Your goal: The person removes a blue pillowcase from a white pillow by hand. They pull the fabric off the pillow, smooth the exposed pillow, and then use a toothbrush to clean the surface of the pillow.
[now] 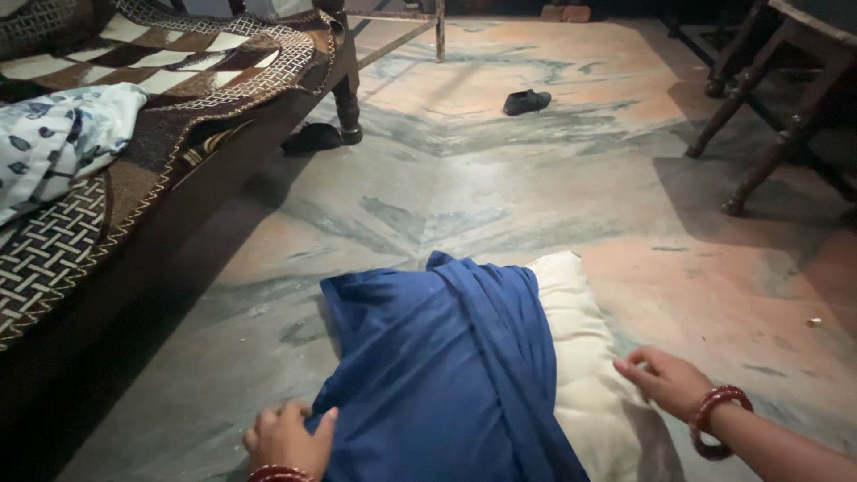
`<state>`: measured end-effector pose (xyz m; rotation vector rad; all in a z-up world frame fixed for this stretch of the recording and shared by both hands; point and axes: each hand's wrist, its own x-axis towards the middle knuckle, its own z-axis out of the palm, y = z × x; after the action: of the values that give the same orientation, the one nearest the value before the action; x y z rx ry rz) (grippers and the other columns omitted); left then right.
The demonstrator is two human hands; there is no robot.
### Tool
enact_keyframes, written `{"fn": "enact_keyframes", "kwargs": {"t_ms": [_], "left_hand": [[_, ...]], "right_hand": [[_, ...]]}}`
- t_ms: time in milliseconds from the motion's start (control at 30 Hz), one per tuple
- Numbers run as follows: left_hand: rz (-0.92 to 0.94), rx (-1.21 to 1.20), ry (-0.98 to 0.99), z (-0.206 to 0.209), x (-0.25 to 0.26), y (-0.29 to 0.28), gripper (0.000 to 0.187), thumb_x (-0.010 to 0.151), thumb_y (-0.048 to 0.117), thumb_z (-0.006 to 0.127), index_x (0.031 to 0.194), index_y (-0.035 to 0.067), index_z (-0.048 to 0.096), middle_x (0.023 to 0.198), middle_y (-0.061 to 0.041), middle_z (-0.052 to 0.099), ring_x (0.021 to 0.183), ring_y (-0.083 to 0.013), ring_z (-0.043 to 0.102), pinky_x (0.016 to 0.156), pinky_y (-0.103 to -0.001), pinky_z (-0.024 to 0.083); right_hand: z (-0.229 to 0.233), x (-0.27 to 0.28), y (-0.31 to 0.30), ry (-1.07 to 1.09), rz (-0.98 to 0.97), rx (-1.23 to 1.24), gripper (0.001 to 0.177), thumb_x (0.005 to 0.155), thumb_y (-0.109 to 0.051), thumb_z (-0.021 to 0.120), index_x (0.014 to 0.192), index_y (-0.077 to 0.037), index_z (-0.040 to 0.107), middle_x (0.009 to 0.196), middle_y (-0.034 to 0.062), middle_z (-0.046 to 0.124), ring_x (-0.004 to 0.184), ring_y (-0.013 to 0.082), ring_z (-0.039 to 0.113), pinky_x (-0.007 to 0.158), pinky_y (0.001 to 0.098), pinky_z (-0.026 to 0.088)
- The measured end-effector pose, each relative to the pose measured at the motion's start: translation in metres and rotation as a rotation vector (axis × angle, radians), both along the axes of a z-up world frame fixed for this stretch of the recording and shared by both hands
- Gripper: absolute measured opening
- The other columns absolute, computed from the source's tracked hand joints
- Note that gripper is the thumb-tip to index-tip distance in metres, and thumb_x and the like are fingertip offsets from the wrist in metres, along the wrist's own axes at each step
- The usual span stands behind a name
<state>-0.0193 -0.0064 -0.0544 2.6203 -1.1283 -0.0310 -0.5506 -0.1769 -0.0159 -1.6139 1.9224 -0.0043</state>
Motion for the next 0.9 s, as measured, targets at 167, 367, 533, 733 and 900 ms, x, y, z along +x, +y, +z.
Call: {"fn": "enact_keyframes", "kwargs": {"t_ms": [167,367,533,733,900], "left_hand": [[-0.223,-0.22,0.357,-0.006,-0.042,-0.033,0.077,0.074,0.059,0.075,0.128,0.006,0.063,0.13,-0.019,0.064,0.125,-0.0357,0.06,0.108,-0.042,0.046],[-0.191,-0.226,0.944,-0.029,-0.091,-0.063,0.109,0.079,0.065,0.072,0.154,-0.003,0.03,0.152,-0.028,0.045,0.145,-0.0352,0.043,0.118,-0.038,0.034],[-0.023,-0.187,1.014,-0.04,-0.071,-0.053,0.117,0.076,0.073,0.071,0.152,-0.008,0.034,0.153,-0.029,0.048,0.146,-0.0342,0.045,0.12,-0.038,0.034],[0.085,-0.24,1.065,-0.007,-0.064,-0.044,0.116,0.072,0.078,0.066,0.152,-0.003,0.041,0.148,-0.026,0.056,0.141,-0.0337,0.052,0.118,-0.04,0.037],[0.104,-0.302,0.731,0.012,-0.067,-0.04,0.1,0.079,0.074,0.064,0.142,-0.002,0.05,0.139,-0.029,0.058,0.132,-0.0422,0.055,0.111,-0.046,0.042]], "right_hand": [[-0.025,0.01,-0.035,-0.155,-0.135,-0.193,0.11,0.08,-0.075,0.063,0.154,0.001,0.037,0.138,0.0293,0.062,0.131,0.0337,0.061,0.11,0.0424,0.047],[-0.005,0.062,-0.022,-0.316,-0.324,-0.073,0.115,0.076,-0.068,0.077,0.154,0.005,0.034,0.138,0.0271,0.06,0.124,0.0343,0.065,0.105,0.044,0.051],[0.049,0.1,0.01,-0.775,-0.381,0.073,0.081,0.071,-0.044,0.08,0.138,-0.001,0.065,0.121,0.0155,0.077,0.105,0.0274,0.073,0.093,0.0422,0.055],[0.069,0.122,0.024,-0.82,-0.212,-0.032,0.069,0.071,-0.029,0.085,0.132,-0.01,0.06,0.113,0.0107,0.077,0.101,0.0224,0.073,0.087,0.0389,0.059],[0.075,0.139,0.027,-0.846,-0.105,-0.117,0.063,0.071,-0.028,0.086,0.125,-0.004,0.066,0.108,0.0114,0.077,0.096,0.0208,0.072,0.085,0.0373,0.058]]}}
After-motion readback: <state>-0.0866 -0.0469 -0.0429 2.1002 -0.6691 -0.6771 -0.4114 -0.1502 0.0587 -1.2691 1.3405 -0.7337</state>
